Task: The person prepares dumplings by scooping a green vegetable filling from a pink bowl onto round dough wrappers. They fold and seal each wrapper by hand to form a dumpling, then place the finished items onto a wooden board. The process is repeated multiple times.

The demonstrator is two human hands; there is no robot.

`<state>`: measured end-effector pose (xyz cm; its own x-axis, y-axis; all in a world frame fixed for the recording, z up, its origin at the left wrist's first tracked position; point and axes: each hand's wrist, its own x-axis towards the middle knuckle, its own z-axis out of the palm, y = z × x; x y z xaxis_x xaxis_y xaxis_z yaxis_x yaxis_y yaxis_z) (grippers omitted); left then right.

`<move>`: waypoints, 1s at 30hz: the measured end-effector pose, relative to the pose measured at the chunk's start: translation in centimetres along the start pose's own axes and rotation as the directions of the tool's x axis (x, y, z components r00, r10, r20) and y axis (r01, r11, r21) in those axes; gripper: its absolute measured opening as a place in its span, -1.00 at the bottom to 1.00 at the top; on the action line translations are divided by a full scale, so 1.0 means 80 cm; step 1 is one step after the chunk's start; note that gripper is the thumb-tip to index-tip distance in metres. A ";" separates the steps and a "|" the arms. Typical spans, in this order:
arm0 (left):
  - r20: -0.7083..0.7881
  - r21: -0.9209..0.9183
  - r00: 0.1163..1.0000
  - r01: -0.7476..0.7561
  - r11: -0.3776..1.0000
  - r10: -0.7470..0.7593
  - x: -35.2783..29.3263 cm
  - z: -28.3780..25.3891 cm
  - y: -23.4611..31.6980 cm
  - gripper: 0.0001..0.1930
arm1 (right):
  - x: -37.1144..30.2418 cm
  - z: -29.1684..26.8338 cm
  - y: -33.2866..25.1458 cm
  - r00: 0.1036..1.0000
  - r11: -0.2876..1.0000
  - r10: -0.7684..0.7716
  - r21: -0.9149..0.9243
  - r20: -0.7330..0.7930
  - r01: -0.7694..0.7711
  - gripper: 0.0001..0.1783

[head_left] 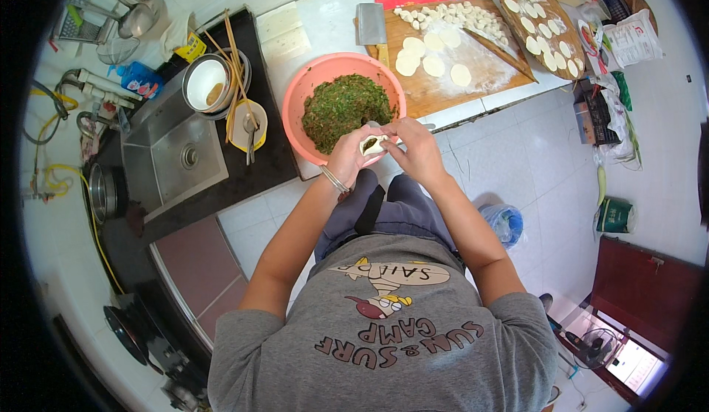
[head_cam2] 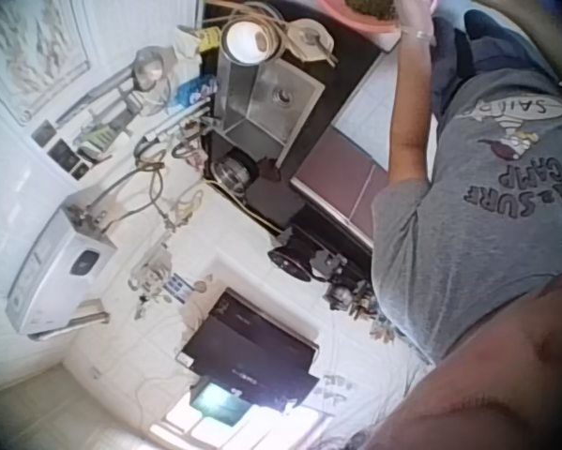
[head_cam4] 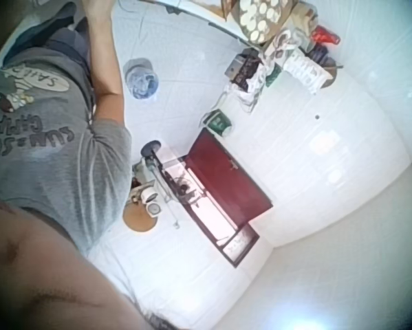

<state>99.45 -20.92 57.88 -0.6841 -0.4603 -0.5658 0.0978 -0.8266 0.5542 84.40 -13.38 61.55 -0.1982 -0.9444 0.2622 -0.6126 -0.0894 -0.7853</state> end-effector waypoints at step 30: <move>0.043 -0.068 0.999 0.034 0.997 -0.031 -0.005 0.011 0.020 -0.51 | 0.015 -0.008 0.015 0.991 0.995 -0.094 0.046 0.095 0.090 -0.77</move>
<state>99.23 -21.74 59.52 -0.7177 -0.4195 -0.5558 0.1235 -0.8622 0.4913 82.91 -14.43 61.28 -0.0663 -0.9576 0.2805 -0.5918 -0.1886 -0.7837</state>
